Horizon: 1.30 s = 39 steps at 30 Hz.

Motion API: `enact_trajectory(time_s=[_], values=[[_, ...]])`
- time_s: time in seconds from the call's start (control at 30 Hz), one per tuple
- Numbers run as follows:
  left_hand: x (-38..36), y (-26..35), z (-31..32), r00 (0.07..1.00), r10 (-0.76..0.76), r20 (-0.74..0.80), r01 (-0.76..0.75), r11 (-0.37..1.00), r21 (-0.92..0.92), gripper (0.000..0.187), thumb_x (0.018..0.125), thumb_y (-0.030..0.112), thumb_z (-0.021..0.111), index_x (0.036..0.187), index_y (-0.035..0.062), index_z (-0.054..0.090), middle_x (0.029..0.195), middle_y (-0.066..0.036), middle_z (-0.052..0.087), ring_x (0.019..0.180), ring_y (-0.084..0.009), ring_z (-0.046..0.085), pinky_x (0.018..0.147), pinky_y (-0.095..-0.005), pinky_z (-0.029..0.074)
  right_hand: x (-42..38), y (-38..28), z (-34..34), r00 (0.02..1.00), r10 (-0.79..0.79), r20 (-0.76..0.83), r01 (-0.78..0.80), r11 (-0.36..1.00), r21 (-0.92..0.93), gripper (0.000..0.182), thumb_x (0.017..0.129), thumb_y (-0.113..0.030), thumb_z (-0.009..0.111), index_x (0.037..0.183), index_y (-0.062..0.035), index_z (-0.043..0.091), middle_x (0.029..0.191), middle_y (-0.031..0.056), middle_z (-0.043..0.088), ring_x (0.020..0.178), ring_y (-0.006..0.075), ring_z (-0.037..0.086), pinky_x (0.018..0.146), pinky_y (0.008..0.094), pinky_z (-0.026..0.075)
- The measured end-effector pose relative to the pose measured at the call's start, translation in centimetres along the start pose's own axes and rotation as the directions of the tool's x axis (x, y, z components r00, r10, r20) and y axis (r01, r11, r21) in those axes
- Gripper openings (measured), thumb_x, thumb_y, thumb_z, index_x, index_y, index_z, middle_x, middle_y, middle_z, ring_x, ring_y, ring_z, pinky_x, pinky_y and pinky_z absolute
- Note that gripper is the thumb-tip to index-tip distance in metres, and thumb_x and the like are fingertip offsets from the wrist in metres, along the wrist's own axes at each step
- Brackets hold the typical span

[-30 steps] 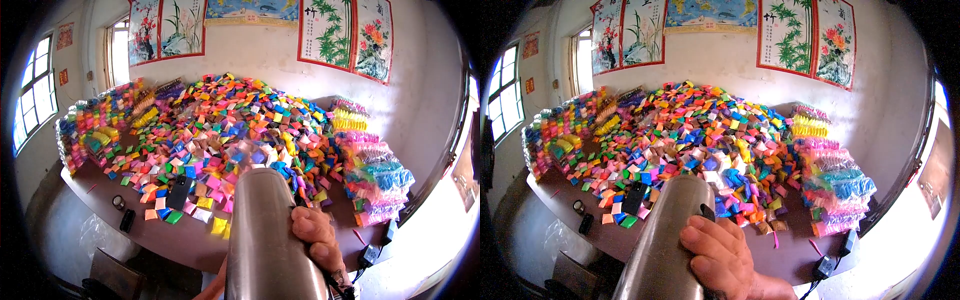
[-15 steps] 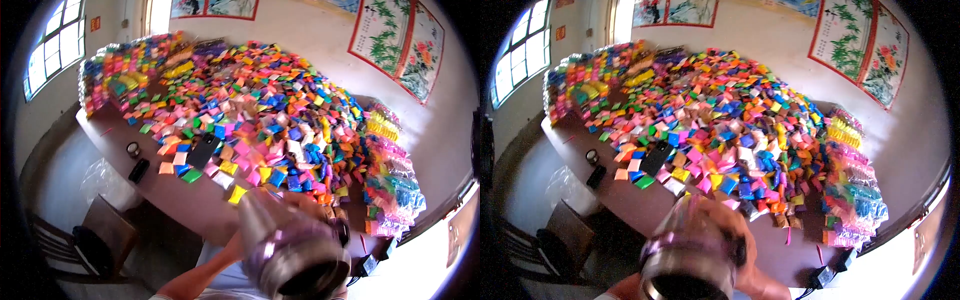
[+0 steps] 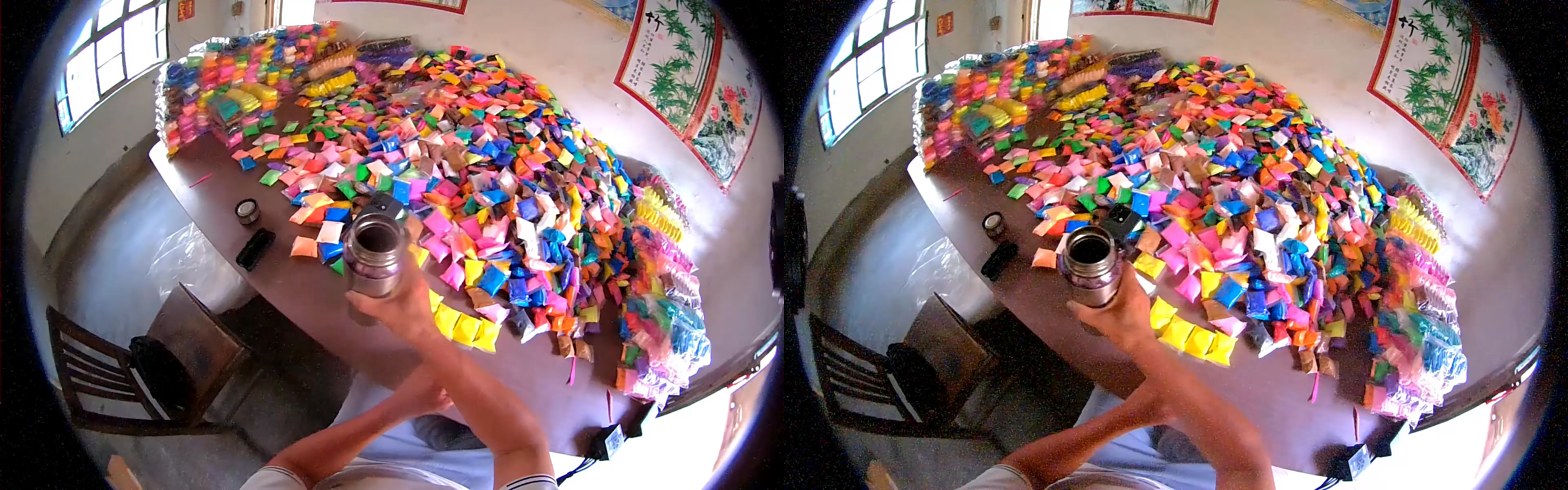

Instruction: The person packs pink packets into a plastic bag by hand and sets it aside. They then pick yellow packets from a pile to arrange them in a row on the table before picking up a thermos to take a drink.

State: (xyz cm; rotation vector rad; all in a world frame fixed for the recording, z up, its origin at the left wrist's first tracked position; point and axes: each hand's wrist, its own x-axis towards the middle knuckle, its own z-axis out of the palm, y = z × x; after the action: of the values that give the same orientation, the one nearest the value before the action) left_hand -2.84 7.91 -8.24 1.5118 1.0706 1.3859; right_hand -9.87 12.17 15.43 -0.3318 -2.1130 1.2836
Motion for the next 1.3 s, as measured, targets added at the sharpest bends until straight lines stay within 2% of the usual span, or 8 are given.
enact_trajectory(time_s=[0.23,0.3,0.53,0.63,0.8,0.9,1.03,1.3], values=[[0.2,1.7,2.6,0.713,0.349,-0.608,-0.657,0.636,-0.405,0.043,0.087,0.023,0.073,0.124,0.0091,0.056,0.121,-0.014,0.057,0.121,-0.0282,0.05,0.104,-0.0416,0.039,1.5,0.9,4.6,0.992,0.089,0.092,-0.088,0.996,-0.022,0.095,0.062,-0.035,0.092,0.135,-0.0009,0.042,0.122,0.0159,0.064,0.115,0.0281,0.063,0.097,0.0385,0.05],[-1.7,4.0,0.3,0.974,0.04,-0.221,0.034,0.946,0.321,0.05,0.088,0.027,0.075,0.13,0.0117,0.053,0.124,-0.013,0.055,0.124,-0.0269,0.048,0.105,-0.0397,0.039,1.9,1.6,5.6,0.996,0.072,0.06,-0.072,0.997,-0.007,0.092,0.062,-0.037,0.092,0.132,-0.0017,0.044,0.121,0.0159,0.064,0.113,0.0289,0.063,0.096,0.0395,0.05],[-1.8,-1.3,1.2,0.988,-0.067,-0.142,0.117,0.919,0.377,0.02,0.092,0.026,0.059,0.097,0.0068,0.06,0.097,-0.01,0.062,0.092,-0.0188,0.059,0.082,-0.0388,0.047,2.9,2.3,6.7,0.996,0.086,0.015,-0.086,0.996,0.014,0.081,0.061,-0.039,0.091,0.119,-0.004,0.048,0.115,0.0186,0.065,0.108,0.0342,0.064,0.092,0.0421,0.051],[-1.5,0.2,1.6,0.996,-0.05,-0.078,0.083,0.857,0.508,0.039,0.103,0.034,0.053,0.134,0.0114,0.048,0.128,-0.01,0.052,0.124,-0.0198,0.046,0.105,-0.0349,0.039,3.0,2.6,6.8,0.995,0.065,0.072,-0.06,0.995,-0.078,0.092,0.065,-0.041,0.089,0.131,-0.0001,0.041,0.122,0.0235,0.06,0.115,0.0393,0.06,0.096,0.0451,0.05],[-2.3,-11.4,3.9,0.922,0.03,-0.386,-0.31,0.654,-0.69,0.024,0.093,0.027,0.059,0.107,0.0072,0.059,0.11,-0.01,0.063,0.102,-0.0194,0.057,0.088,-0.0401,0.046,2.7,3.0,6.4,0.996,0.052,0.072,-0.044,0.992,-0.116,0.103,0.063,-0.043,0.09,0.14,0.0016,0.036,0.131,0.0256,0.054,0.124,0.0399,0.053,0.103,0.0437,0.045],[0.8,5.7,2.5,0.899,0.188,-0.396,0.09,0.804,0.587,0.026,0.094,0.026,0.058,0.111,0.0072,0.06,0.112,-0.011,0.063,0.106,-0.0227,0.058,0.092,-0.0442,0.045,2.1,3.5,4.1,0.998,-0.051,0.035,0.054,0.993,-0.1,0.1,0.068,-0.041,0.088,0.142,0.0,0.034,0.137,0.0265,0.049,0.129,0.0397,0.049,0.106,0.0418,0.043],[0.7,10.2,-1.7,0.973,0.162,-0.167,-0.05,0.847,0.529,0.025,0.091,0.024,0.064,0.108,0.0071,0.066,0.104,-0.011,0.067,0.104,-0.0306,0.061,0.098,-0.0409,0.044,3.2,8.8,-2.5,0.991,-0.09,-0.098,0.059,0.957,-0.282,0.036,0.085,-0.011,0.064,0.121,-0.0072,0.066,0.119,0.0161,0.067,0.098,0.0339,0.069,0.086,0.039,0.054],[1.0,10.4,-2.4,0.998,0.059,0.011,-0.051,0.725,0.687,0.02,0.085,0.022,0.062,0.092,0.0036,0.067,0.088,-0.017,0.067,0.082,-0.04,0.065,0.075,-0.0502,0.052,6.5,16.5,-5.0,0.995,-0.075,-0.063,0.026,0.826,-0.564,0.033,0.08,-0.01,0.061,0.112,-0.0061,0.068,0.11,0.0215,0.068,0.104,0.037,0.065,0.09,0.0439,0.052]])
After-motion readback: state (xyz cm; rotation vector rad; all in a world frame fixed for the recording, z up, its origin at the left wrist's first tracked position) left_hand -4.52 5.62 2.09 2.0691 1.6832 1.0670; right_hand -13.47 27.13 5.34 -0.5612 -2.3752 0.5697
